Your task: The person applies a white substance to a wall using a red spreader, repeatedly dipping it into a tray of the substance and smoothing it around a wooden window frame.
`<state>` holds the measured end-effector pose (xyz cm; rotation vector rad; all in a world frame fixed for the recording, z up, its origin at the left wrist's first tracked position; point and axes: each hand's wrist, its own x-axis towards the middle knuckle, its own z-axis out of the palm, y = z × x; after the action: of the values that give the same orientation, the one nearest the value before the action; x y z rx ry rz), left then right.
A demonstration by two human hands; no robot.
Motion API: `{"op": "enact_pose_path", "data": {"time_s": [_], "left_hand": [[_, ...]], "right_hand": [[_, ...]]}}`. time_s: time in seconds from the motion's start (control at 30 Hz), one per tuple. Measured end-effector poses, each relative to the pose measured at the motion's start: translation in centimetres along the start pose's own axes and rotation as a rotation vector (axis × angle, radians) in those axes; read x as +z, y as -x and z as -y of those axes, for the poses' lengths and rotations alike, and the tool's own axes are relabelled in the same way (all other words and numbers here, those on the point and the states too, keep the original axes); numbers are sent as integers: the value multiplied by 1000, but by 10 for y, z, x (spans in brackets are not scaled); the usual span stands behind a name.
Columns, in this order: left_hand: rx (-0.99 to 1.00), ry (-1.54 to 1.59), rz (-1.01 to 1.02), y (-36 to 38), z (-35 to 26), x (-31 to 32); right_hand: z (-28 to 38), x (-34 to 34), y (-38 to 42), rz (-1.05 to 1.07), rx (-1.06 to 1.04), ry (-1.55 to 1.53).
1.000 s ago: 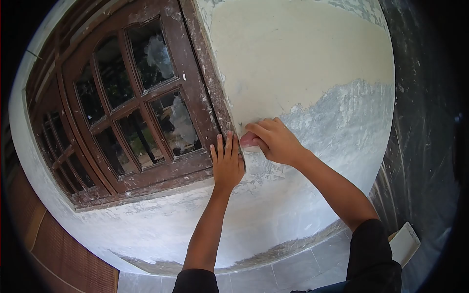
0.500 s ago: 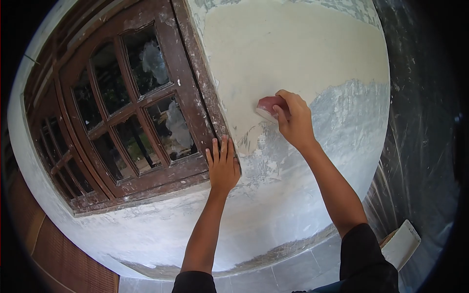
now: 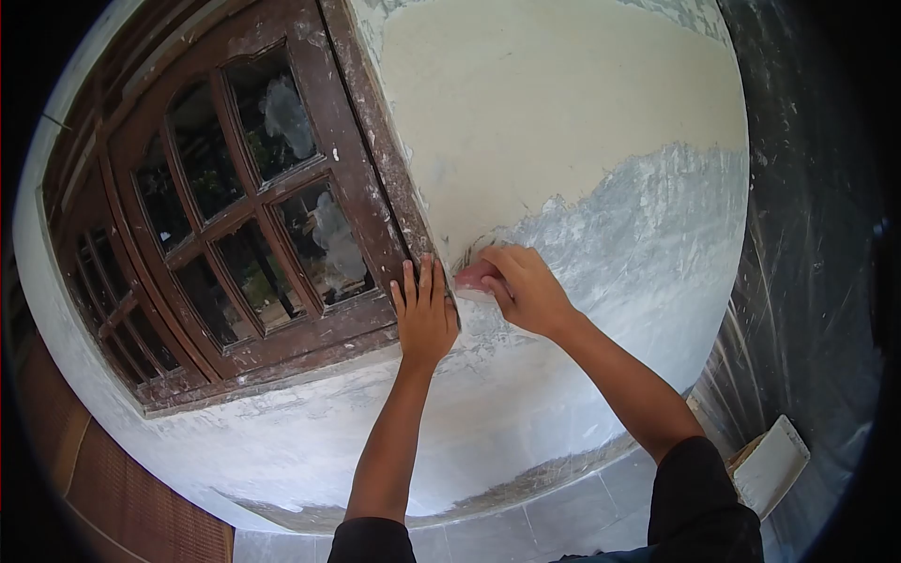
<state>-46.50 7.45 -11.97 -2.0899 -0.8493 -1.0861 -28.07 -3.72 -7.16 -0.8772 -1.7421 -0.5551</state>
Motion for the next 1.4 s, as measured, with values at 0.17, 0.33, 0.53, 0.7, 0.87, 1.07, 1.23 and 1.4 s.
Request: {"op": "enact_pose_path", "data": {"time_s": [0.17, 0.33, 0.53, 0.7, 0.87, 1.07, 1.23, 1.4], "left_hand": [[-4, -16, 6, 2, -1, 0], [-10, -6, 14, 1, -1, 0], [-16, -9, -2, -1, -1, 2], [8, -4, 49, 0, 0, -1], [12, -4, 15, 0, -1, -2], [-6, 19, -18, 1, -2, -5], [11, 52, -37, 2, 2, -4], [35, 216, -235, 3, -4, -3]], "right_hand": [[-36, -31, -11, -508, 230, 109], [0, -7, 1, -77, 48, 28], [-41, -32, -12, -611, 256, 152], [2, 1, -11, -162, 118, -27], [-32, -21, -20, -668, 338, 133], [2, 15, -16, -241, 156, -6], [-31, -10, -8, -720, 480, 81], [-24, -35, 8, -611, 548, -53]]}}
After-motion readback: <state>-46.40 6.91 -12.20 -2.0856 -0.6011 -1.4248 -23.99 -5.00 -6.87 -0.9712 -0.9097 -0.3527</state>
